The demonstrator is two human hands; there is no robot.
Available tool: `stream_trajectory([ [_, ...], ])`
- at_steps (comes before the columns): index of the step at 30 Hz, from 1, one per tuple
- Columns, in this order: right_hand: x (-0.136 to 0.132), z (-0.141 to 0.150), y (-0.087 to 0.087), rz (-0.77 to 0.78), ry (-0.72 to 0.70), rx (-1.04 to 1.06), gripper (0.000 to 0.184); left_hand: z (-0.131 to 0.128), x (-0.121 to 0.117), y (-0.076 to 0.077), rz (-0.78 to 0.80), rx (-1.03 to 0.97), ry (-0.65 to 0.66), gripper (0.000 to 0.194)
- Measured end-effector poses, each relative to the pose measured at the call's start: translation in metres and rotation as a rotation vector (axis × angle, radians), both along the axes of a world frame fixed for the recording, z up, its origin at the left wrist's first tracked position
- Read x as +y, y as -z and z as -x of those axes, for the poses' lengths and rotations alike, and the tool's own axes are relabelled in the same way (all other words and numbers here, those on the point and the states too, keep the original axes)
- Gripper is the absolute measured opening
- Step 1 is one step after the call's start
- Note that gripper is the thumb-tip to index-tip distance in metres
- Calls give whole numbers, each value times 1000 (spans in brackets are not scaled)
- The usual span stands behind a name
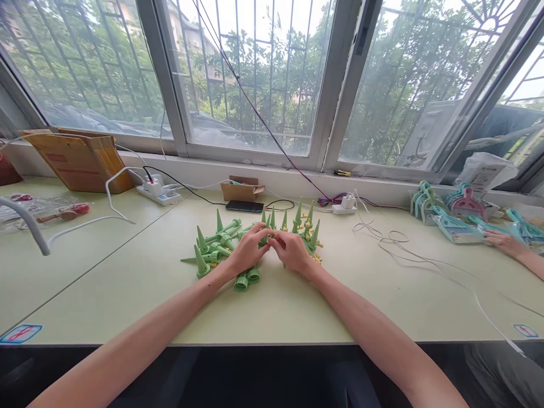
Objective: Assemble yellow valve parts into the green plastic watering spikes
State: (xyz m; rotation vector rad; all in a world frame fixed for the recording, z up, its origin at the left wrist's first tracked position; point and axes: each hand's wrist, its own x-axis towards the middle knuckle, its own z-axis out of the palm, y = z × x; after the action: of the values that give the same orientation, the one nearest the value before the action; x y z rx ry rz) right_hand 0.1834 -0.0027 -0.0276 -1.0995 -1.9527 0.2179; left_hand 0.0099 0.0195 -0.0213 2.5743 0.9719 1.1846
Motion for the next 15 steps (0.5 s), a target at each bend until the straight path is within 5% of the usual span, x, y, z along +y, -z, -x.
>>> stream_trajectory([
  [7,1,-1,2,-18,-9,-37,30,1,-1,-2,-6,-8,12,36],
  [15,5,-5,0,-106,259,68,31,-1,0,-1,-15,-165,-24,56],
])
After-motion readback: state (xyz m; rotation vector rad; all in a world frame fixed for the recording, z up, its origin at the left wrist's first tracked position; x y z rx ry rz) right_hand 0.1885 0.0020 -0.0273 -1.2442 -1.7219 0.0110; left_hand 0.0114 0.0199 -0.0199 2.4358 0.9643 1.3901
